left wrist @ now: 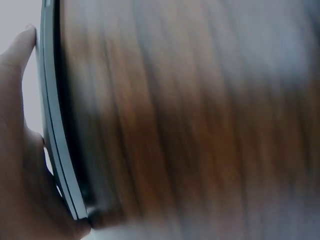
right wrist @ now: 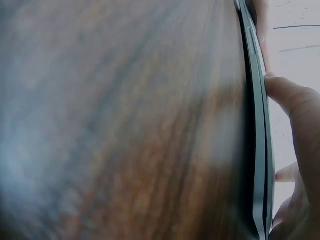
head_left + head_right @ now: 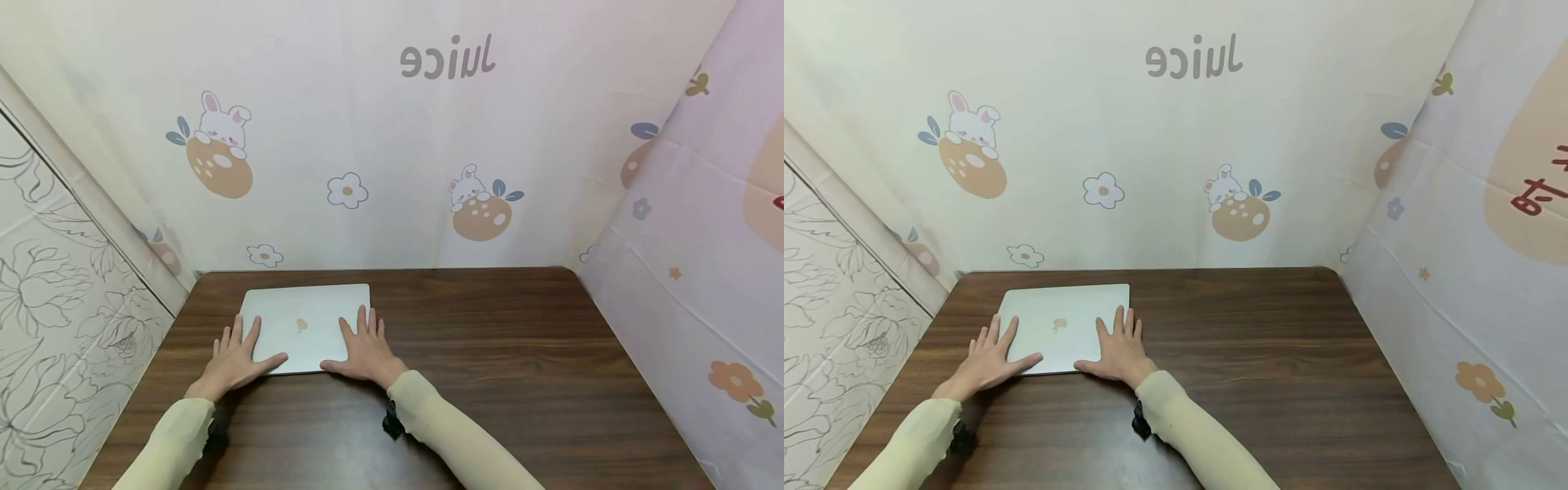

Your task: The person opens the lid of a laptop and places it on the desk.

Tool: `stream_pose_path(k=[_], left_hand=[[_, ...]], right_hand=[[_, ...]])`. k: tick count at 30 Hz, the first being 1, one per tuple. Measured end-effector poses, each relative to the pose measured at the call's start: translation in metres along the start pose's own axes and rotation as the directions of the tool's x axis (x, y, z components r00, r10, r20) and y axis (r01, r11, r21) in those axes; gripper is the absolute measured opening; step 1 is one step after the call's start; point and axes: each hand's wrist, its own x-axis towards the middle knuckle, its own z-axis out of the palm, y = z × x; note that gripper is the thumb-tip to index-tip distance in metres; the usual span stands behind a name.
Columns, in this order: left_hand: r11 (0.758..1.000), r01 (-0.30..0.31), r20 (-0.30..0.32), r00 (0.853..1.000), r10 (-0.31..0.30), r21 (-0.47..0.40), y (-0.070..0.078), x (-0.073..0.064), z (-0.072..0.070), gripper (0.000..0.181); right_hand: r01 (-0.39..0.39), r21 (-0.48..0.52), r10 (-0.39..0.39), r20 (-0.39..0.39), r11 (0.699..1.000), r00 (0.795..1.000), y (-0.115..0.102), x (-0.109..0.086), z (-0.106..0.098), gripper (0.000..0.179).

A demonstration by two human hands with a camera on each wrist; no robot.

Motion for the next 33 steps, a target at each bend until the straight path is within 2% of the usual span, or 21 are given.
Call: stream_pose_path(k=[6,11,23,33], left_hand=[[0.997,-0.069,-0.034,0.997,0.070,0.017,-0.009,0.004,0.000,0.110],[0.995,-0.095,-0.047,0.994,0.097,0.035,-0.010,0.007,0.002,0.107],[0.996,-0.075,-0.057,0.995,0.078,0.042,-0.011,0.010,0.009,0.109],[0.996,-0.088,-0.055,0.995,0.089,0.025,0.000,0.010,0.009,0.109]], right_hand=[[0.011,-0.011,-0.011,0.003,1.000,1.000,0.000,0.008,0.002,0.104],[0.040,-0.012,-0.040,0.000,0.999,0.999,0.001,0.011,0.001,0.105],[0.085,-0.050,-0.085,0.009,0.995,0.996,0.002,0.012,-0.002,0.109],[0.072,-0.043,-0.071,0.008,0.996,0.997,0.009,0.006,-0.004,0.110]])
